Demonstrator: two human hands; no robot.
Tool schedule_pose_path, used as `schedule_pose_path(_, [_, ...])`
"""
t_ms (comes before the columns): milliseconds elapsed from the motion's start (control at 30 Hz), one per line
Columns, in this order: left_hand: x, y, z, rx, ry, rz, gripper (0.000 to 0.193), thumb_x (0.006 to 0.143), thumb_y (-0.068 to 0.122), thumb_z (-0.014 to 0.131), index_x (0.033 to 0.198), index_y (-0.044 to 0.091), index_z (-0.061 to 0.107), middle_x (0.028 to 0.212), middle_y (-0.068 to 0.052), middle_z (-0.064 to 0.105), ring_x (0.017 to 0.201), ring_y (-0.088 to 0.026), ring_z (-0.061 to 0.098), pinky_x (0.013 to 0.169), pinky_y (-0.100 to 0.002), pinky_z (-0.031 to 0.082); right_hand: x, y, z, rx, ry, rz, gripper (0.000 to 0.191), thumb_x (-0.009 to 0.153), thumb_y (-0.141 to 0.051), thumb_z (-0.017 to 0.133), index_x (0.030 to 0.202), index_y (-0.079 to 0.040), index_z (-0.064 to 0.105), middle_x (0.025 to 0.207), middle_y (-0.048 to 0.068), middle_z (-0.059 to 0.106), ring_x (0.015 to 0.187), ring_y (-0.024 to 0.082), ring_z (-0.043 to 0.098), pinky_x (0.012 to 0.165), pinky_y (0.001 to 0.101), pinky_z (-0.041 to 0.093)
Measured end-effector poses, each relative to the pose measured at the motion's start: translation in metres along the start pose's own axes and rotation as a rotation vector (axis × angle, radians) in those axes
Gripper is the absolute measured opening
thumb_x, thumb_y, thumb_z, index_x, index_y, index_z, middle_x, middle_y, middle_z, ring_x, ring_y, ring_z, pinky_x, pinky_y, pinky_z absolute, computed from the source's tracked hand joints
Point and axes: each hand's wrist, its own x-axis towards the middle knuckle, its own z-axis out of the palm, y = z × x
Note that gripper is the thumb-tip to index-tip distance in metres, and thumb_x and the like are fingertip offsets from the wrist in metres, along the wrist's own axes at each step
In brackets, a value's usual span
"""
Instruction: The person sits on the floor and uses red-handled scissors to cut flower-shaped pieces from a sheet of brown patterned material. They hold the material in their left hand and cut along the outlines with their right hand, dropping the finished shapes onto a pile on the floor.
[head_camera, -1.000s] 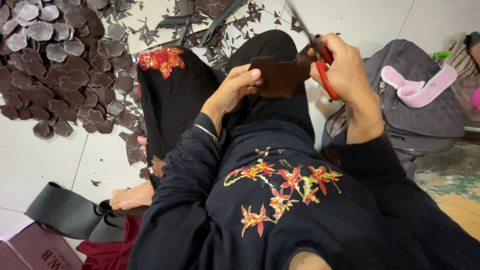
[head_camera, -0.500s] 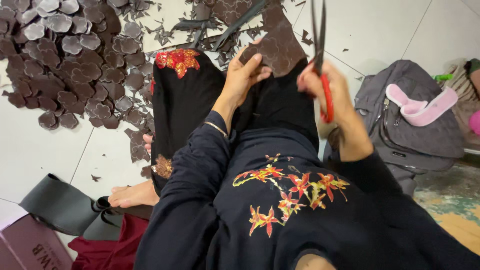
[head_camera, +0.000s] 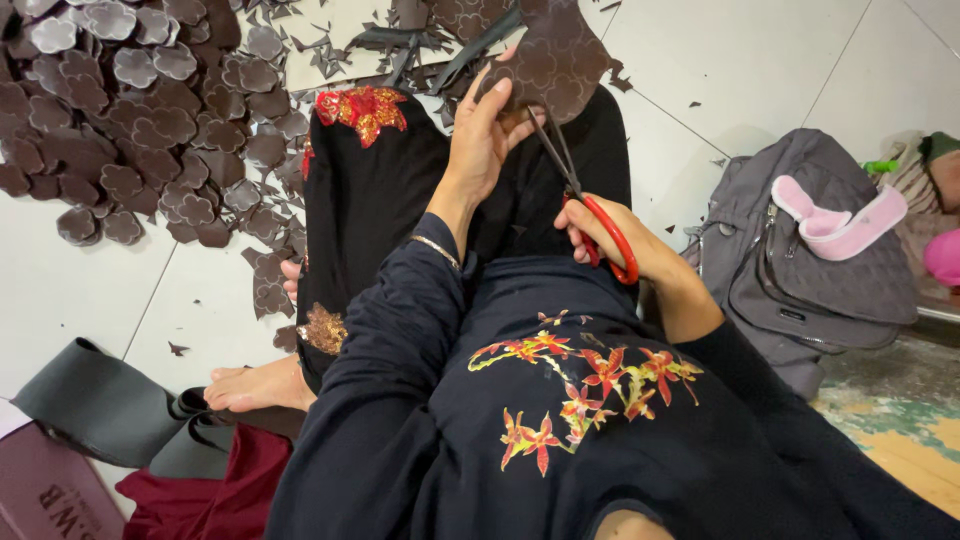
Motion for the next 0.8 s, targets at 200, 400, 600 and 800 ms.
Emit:
schedule_pose_path(200, [-0.001, -0.007, 0.002, -0.021, -0.05, -0.013, 0.049, 0.112, 0.023, 0.058, 0.158, 0.013, 0.046, 0.126, -0.008, 0.066, 0.107, -0.02, 0.067, 0.098, -0.041, 0.058, 0.012, 0.001, 0.016, 0.061, -0.019, -0.144, 0.043, 0.106, -0.044, 0.048, 0.106, -0.003, 0.061, 0.076, 0.001, 0.057, 0.062, 0.01, 0.058, 0.056, 0.0231, 0.049])
schedule_pose_path(400, [-0.005, -0.008, 0.009, -0.04, -0.083, 0.0, 0.053, 0.11, 0.027, 0.055, 0.158, 0.012, 0.039, 0.132, -0.011, 0.067, 0.115, -0.023, 0.068, 0.102, -0.039, 0.056, 0.032, -0.011, 0.03, 0.095, 0.014, -0.318, 0.043, 0.109, -0.044, 0.045, 0.108, -0.003, 0.058, 0.074, 0.002, 0.055, 0.061, 0.01, 0.056, 0.056, 0.0235, 0.048])
schedule_pose_path(600, [-0.005, -0.013, 0.01, -0.028, -0.101, 0.032, 0.048, 0.111, 0.03, 0.056, 0.152, 0.007, 0.046, 0.129, -0.012, 0.066, 0.118, -0.024, 0.067, 0.104, -0.04, 0.055, 0.04, -0.031, 0.035, 0.098, -0.009, -0.383, 0.042, 0.109, -0.044, 0.047, 0.111, -0.003, 0.058, 0.079, 0.003, 0.055, 0.064, 0.011, 0.055, 0.057, 0.0242, 0.047])
schedule_pose_path(800, [-0.005, -0.016, 0.009, 0.002, -0.124, 0.067, 0.038, 0.111, 0.031, 0.058, 0.137, 0.003, 0.054, 0.125, -0.012, 0.067, 0.118, -0.024, 0.066, 0.103, -0.039, 0.054, 0.043, -0.043, 0.036, 0.065, -0.005, -0.422, 0.045, 0.109, -0.047, 0.048, 0.113, -0.003, 0.058, 0.082, 0.003, 0.054, 0.067, 0.011, 0.056, 0.06, 0.0245, 0.048])
